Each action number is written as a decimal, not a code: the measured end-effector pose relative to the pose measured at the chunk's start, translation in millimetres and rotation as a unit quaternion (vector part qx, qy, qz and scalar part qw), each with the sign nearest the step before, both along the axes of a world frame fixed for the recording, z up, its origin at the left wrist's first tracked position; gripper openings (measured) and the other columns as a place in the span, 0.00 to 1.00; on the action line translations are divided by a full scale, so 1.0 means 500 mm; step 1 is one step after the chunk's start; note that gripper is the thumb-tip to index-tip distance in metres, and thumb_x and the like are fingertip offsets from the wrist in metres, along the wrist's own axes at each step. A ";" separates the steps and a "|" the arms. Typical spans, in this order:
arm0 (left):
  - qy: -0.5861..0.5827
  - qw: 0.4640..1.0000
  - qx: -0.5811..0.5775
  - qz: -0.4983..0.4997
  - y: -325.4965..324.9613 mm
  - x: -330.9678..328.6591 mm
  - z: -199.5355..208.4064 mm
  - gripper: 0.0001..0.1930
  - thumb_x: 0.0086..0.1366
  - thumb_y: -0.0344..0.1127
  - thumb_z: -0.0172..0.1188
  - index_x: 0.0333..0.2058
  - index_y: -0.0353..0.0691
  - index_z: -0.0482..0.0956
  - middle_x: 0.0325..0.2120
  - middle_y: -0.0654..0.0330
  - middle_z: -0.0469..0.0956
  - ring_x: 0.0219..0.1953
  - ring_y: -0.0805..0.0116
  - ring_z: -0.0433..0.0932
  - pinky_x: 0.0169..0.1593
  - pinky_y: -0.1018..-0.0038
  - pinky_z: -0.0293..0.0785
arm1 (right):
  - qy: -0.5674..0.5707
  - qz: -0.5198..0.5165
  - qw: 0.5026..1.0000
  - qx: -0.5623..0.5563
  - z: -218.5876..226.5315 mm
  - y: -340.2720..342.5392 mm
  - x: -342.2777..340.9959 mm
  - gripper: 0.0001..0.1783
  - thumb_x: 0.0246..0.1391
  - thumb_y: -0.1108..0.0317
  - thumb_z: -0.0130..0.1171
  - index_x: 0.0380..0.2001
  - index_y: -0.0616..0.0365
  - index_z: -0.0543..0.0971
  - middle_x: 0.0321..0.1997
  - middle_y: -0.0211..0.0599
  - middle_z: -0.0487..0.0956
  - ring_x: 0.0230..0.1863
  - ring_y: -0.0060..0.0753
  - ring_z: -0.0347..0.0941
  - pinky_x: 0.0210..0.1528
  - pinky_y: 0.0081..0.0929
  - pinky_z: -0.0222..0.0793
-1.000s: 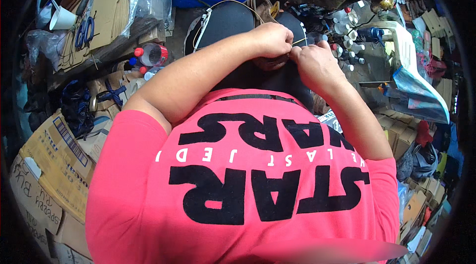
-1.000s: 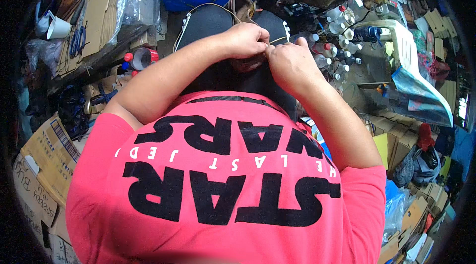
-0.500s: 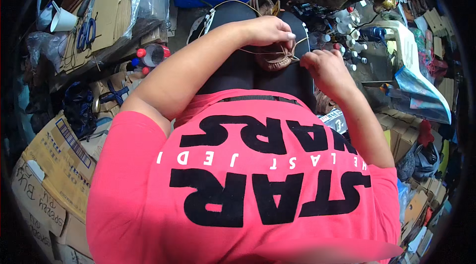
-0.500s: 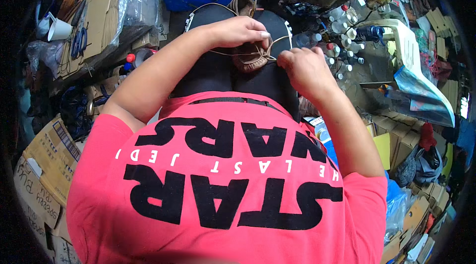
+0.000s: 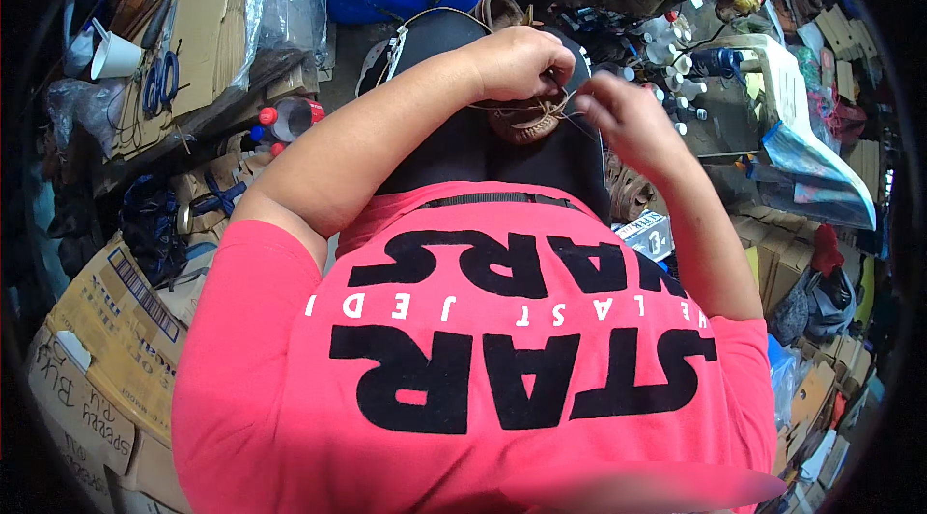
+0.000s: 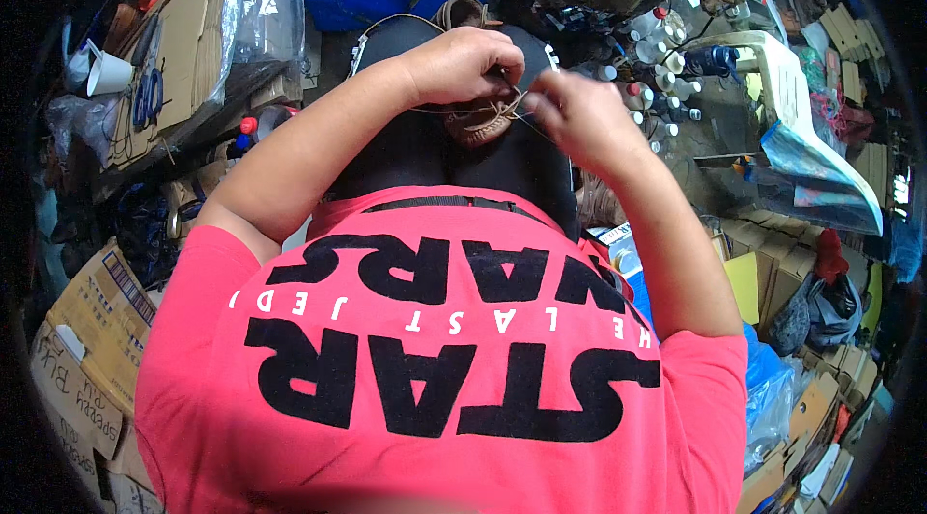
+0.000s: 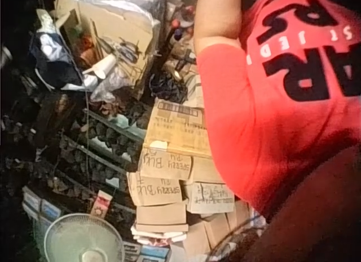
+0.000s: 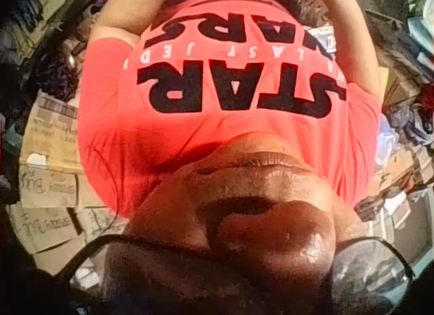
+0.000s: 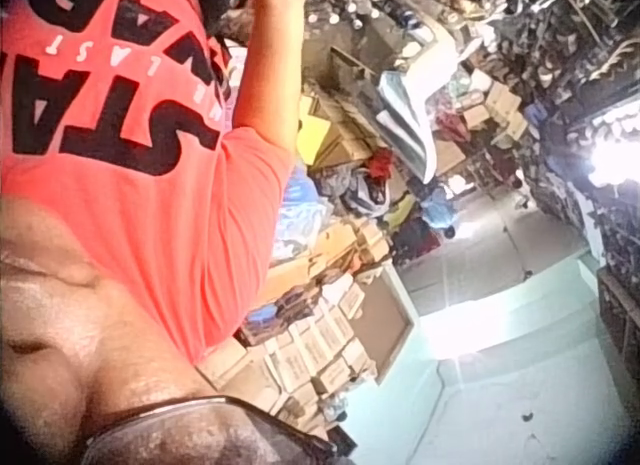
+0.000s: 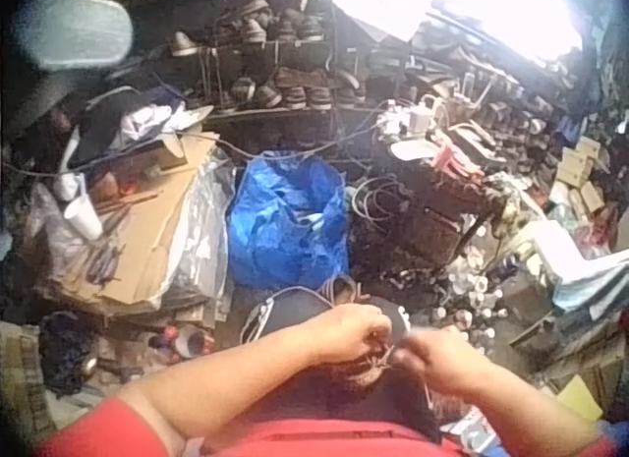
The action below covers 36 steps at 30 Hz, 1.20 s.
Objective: Stitch the leather upper of a shoe by hand using a needle and thread.
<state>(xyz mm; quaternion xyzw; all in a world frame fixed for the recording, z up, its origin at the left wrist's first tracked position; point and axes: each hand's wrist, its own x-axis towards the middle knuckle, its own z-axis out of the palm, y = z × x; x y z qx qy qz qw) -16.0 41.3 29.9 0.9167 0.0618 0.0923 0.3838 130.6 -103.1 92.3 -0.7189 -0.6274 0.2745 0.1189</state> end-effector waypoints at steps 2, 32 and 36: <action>0.029 0.998 -0.048 -0.010 0.000 -0.001 -0.001 0.08 0.51 0.30 0.64 0.33 0.43 0.79 0.34 0.58 0.75 0.39 0.59 0.76 0.42 0.69 0.72 | -0.028 0.000 0.999 0.024 -0.008 0.018 0.022 0.11 0.51 0.64 0.59 0.36 0.55 0.77 0.35 0.46 0.77 0.37 0.48 0.75 0.39 0.38 0.70; 0.107 0.989 -0.009 0.103 -0.051 0.008 0.026 0.12 0.50 0.42 0.61 0.28 0.40 0.82 0.33 0.54 0.76 0.38 0.56 0.77 0.44 0.67 0.72 | -0.009 0.008 0.998 -0.056 -0.011 -0.022 -0.014 0.09 0.54 0.69 0.52 0.35 0.61 0.76 0.30 0.46 0.79 0.34 0.46 0.77 0.34 0.35 0.69; 0.215 0.972 -0.044 0.081 -0.058 0.024 0.017 0.13 0.51 0.41 0.57 0.30 0.39 0.82 0.36 0.51 0.77 0.40 0.53 0.76 0.44 0.65 0.72 | -0.071 0.063 0.994 -0.059 -0.017 -0.017 -0.020 0.08 0.53 0.69 0.51 0.34 0.59 0.78 0.31 0.45 0.79 0.37 0.46 0.77 0.40 0.37 0.67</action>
